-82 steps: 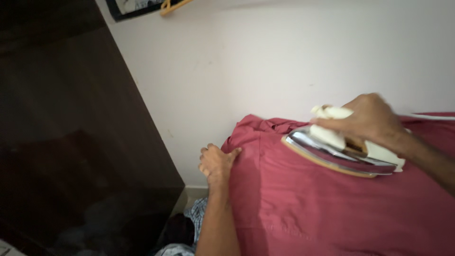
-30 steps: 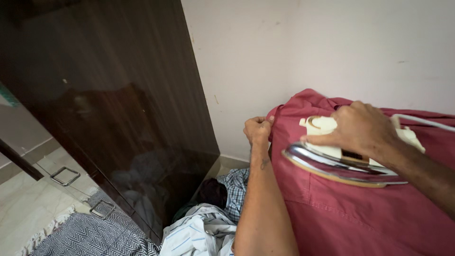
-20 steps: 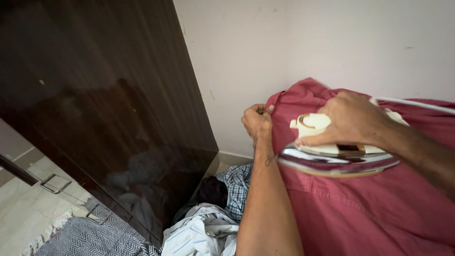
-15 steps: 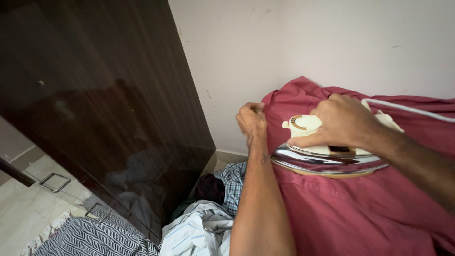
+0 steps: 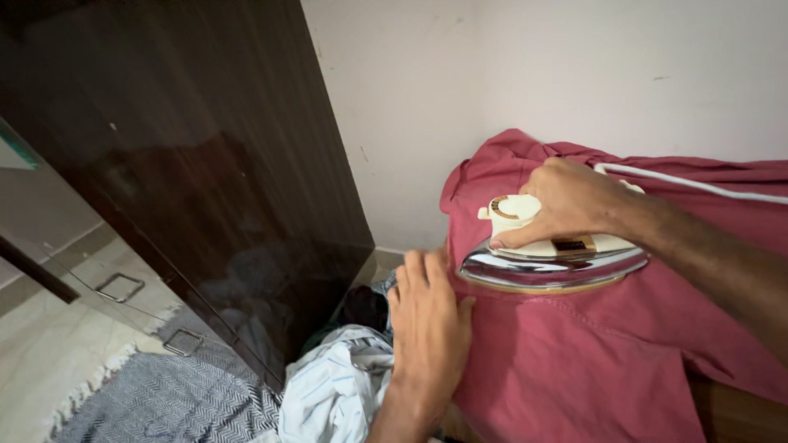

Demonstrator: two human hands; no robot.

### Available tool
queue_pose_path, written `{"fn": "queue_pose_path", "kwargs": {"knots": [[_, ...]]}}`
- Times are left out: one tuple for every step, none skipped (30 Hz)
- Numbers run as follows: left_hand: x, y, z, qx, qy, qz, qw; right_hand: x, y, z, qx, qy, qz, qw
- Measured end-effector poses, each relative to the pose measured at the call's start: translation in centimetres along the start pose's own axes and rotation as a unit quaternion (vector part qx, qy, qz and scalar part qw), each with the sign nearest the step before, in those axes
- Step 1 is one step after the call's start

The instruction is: The person irons a pink shirt on a wooden table, smoothing the fabric and using a white iron. They then place the shirt on a hanger and button it. Finally, they begin ironing a white striped shirt.

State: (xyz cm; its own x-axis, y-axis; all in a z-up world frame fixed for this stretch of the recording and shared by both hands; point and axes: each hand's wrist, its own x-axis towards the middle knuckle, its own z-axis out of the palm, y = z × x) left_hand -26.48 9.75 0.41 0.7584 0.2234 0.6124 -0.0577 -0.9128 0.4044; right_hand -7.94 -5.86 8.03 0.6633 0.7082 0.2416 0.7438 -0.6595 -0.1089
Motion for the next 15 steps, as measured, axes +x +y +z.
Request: {"fn": "queue_pose_path", "kwargs": {"knots": [[-0.8,0.1,0.4,0.013,-0.003,0.023,1.0,-0.4,0.0,0.0,-0.005,0.007,-0.006,1.0],[-1.5,-0.1,0.8,0.027,0.01,0.07,0.997,-0.6,0.1,0.0,-0.01,0.014,-0.011,1.0],[-2.0,-0.4,1.1,0.042,0.024,0.116,0.992,-0.6,0.1,0.2,-0.013,0.022,-0.019,0.999],[-2.4,-0.7,1.5,0.057,0.038,0.162,0.984,-0.4,0.1,0.4,-0.056,0.022,0.004,0.998],[-2.5,-1.2,1.9,0.07,0.011,0.167,0.983,0.0,0.0,0.7,-0.097,0.025,0.028,0.995],[-2.4,-1.4,2.3,0.083,-0.015,0.172,0.982,0.5,0.0,1.0,-0.138,0.027,0.052,0.989],[-2.5,-1.5,2.8,0.095,-0.04,0.174,0.979,1.0,0.1,1.4,-0.131,0.056,0.082,0.986],[-2.6,-1.4,3.1,0.123,-0.044,0.19,0.973,1.6,0.2,1.8,-0.125,0.085,0.112,0.982],[-2.5,-1.4,3.3,0.153,-0.045,0.209,0.965,2.3,0.4,2.0,-0.118,0.119,0.141,0.976],[-2.3,-1.3,3.4,0.183,-0.047,0.227,0.955,2.9,0.7,2.2,-0.111,0.139,0.156,0.972],[-2.2,-1.2,3.3,0.189,-0.06,0.225,0.954,3.4,0.9,2.4,-0.103,0.157,0.171,0.967],[-2.0,-1.1,3.2,0.196,-0.074,0.223,0.952,3.7,1.1,2.5,-0.094,0.175,0.185,0.962],[-2.0,-0.9,3.0,0.201,-0.088,0.22,0.951,3.9,1.4,2.6,-0.091,0.166,0.182,0.965],[-2.2,-0.9,2.8,0.209,-0.093,0.216,0.949,4.0,1.6,2.6,-0.089,0.156,0.179,0.967],[-2.1,-0.8,2.7,0.216,-0.096,0.214,0.948,4.0,2.0,2.2,-0.089,0.15,0.178,0.969]]}}
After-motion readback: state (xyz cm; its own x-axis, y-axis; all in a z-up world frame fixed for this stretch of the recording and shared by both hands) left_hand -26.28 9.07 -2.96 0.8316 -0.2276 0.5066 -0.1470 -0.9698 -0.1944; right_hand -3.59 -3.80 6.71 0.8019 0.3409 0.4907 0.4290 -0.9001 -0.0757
